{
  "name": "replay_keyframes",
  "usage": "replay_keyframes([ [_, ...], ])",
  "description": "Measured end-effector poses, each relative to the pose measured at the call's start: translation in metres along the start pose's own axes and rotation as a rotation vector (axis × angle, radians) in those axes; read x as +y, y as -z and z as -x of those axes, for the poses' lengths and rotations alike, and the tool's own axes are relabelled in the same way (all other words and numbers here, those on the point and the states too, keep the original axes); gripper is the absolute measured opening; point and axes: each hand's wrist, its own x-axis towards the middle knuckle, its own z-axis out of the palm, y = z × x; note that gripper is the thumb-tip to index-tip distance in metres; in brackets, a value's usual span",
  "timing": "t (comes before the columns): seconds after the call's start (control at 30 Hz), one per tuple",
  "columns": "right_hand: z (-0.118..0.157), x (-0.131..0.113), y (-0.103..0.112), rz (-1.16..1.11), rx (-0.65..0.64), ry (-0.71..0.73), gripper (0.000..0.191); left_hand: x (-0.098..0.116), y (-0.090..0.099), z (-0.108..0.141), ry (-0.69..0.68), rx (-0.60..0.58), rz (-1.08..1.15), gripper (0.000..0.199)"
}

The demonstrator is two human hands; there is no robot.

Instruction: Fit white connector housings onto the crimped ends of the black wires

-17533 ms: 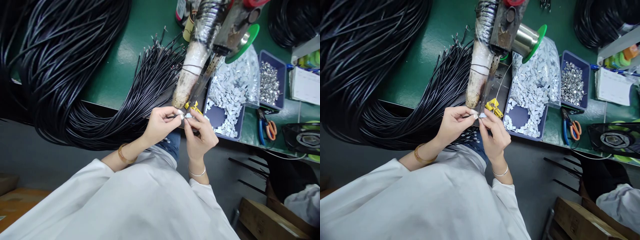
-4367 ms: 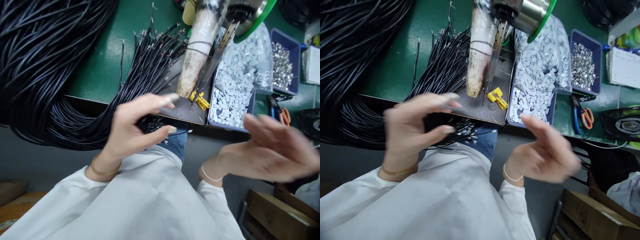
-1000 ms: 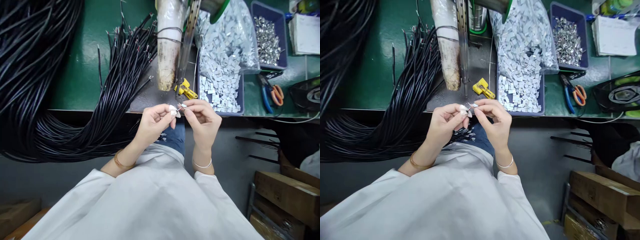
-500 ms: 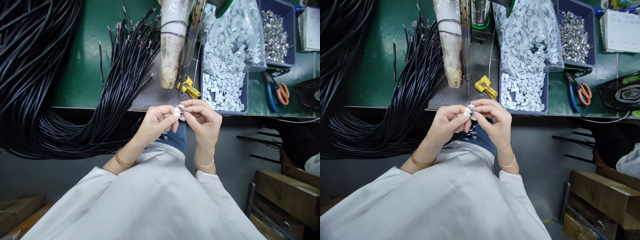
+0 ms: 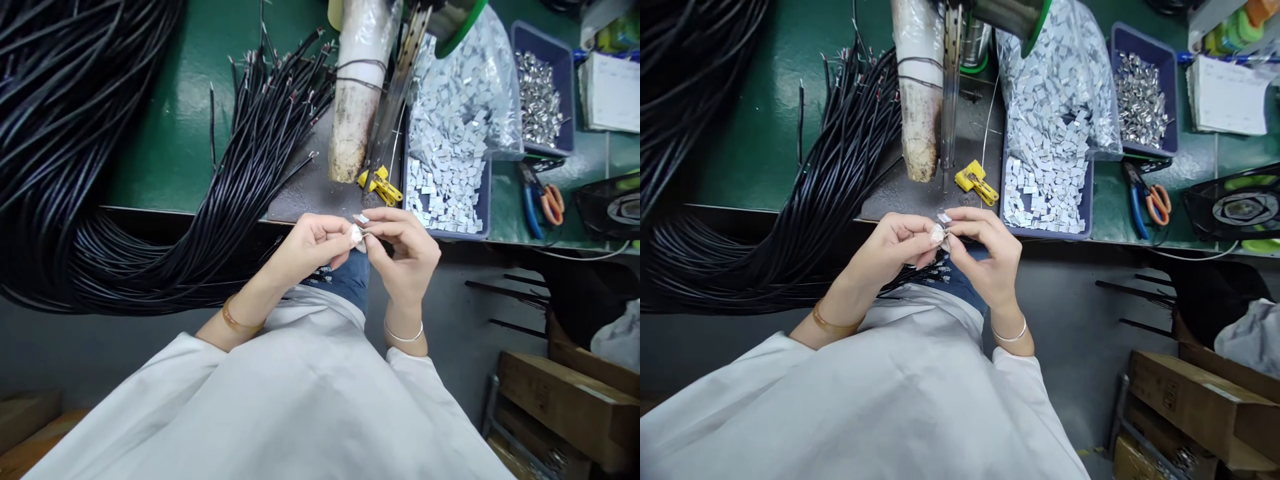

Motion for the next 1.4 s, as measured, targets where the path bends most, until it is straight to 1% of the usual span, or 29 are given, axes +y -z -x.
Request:
replay_keyframes([
  [0.07,-0.001,0.007,0.000,-0.194,-0.074,-0.122,0.002,0.000,0.003,0.001,0.001,-0.011,0.004,0.023],
  [0.1,-0.002,0.009,-0.001,-0.255,-0.077,-0.161,0.002,0.000,0.003,0.001,-0.002,-0.004,-0.006,0.021],
  [0.13,-0.002,0.011,-0.001,-0.278,-0.046,-0.181,0.002,0.000,0.003,0.001,-0.007,0.010,-0.021,0.020],
  [0.2,-0.003,0.010,0.000,-0.223,0.082,-0.180,0.003,0.000,0.000,0.001,-0.025,0.065,-0.049,0.018],
  [0.23,-0.003,0.008,0.000,-0.162,0.150,-0.159,0.005,0.000,-0.002,0.001,-0.042,0.102,-0.058,0.016],
  [0.3,-0.003,0.002,0.001,-0.012,0.246,-0.065,0.009,-0.001,-0.006,-0.001,-0.103,0.188,-0.061,0.015],
  [0.4,-0.002,-0.007,0.003,0.187,0.307,0.146,0.015,-0.002,-0.010,-0.005,-0.179,0.279,-0.059,0.014],
  [0.47,-0.001,-0.010,0.002,0.249,0.303,0.252,0.019,-0.002,-0.011,-0.008,-0.186,0.300,-0.065,0.014],
  [0.53,0.001,-0.009,0.000,0.260,0.269,0.296,0.021,-0.002,-0.011,-0.009,-0.185,0.300,-0.064,0.015],
  [0.6,0.003,-0.005,-0.002,0.267,0.236,0.307,0.023,-0.002,-0.010,-0.010,-0.184,0.317,-0.062,0.014],
  [0.67,0.004,0.000,-0.003,0.261,0.229,0.283,0.021,-0.002,-0.009,-0.011,-0.174,0.360,-0.068,0.012],
  [0.73,0.005,0.003,-0.002,0.233,0.260,0.228,0.017,-0.002,-0.008,-0.011,-0.167,0.393,-0.076,0.011],
  [0.8,0.005,0.003,-0.002,0.214,0.288,0.205,0.014,-0.002,-0.007,-0.012,-0.161,0.391,-0.076,0.013],
  [0.83,0.006,0.003,-0.002,0.221,0.287,0.223,0.013,-0.002,-0.007,-0.012,-0.158,0.381,-0.075,0.014],
  [0.93,0.006,0.001,-0.005,0.278,0.222,0.327,0.017,-0.002,-0.008,-0.012,-0.163,0.359,-0.084,0.012],
  [0.97,0.006,0.001,-0.006,0.291,0.211,0.338,0.018,-0.002,-0.008,-0.012,-0.171,0.360,-0.090,0.011],
  [1.03,0.006,0.003,-0.008,0.264,0.233,0.282,0.016,-0.002,-0.008,-0.012,-0.187,0.374,-0.094,0.011],
  [1.1,0.004,0.006,-0.008,0.162,0.269,0.160,0.012,-0.002,-0.008,-0.013,-0.188,0.382,-0.083,0.013],
  [1.17,0.002,0.008,-0.008,0.072,0.254,0.061,0.008,-0.002,-0.008,-0.014,-0.184,0.377,-0.069,0.017],
  [1.2,0.001,0.010,-0.007,0.064,0.233,0.046,0.007,-0.002,-0.007,-0.014,-0.186,0.374,-0.067,0.019],
  [1.23,0.001,0.010,-0.007,0.085,0.211,0.059,0.006,-0.002,-0.007,-0.015,-0.190,0.372,-0.069,0.020],
  [1.3,-0.001,0.012,-0.008,0.170,0.191,0.144,0.008,-0.002,-0.007,-0.015,-0.210,0.380,-0.084,0.021],
  [1.4,-0.003,0.013,-0.010,0.278,0.216,0.282,0.014,-0.002,-0.008,-0.017,-0.244,0.405,-0.120,0.018],
])
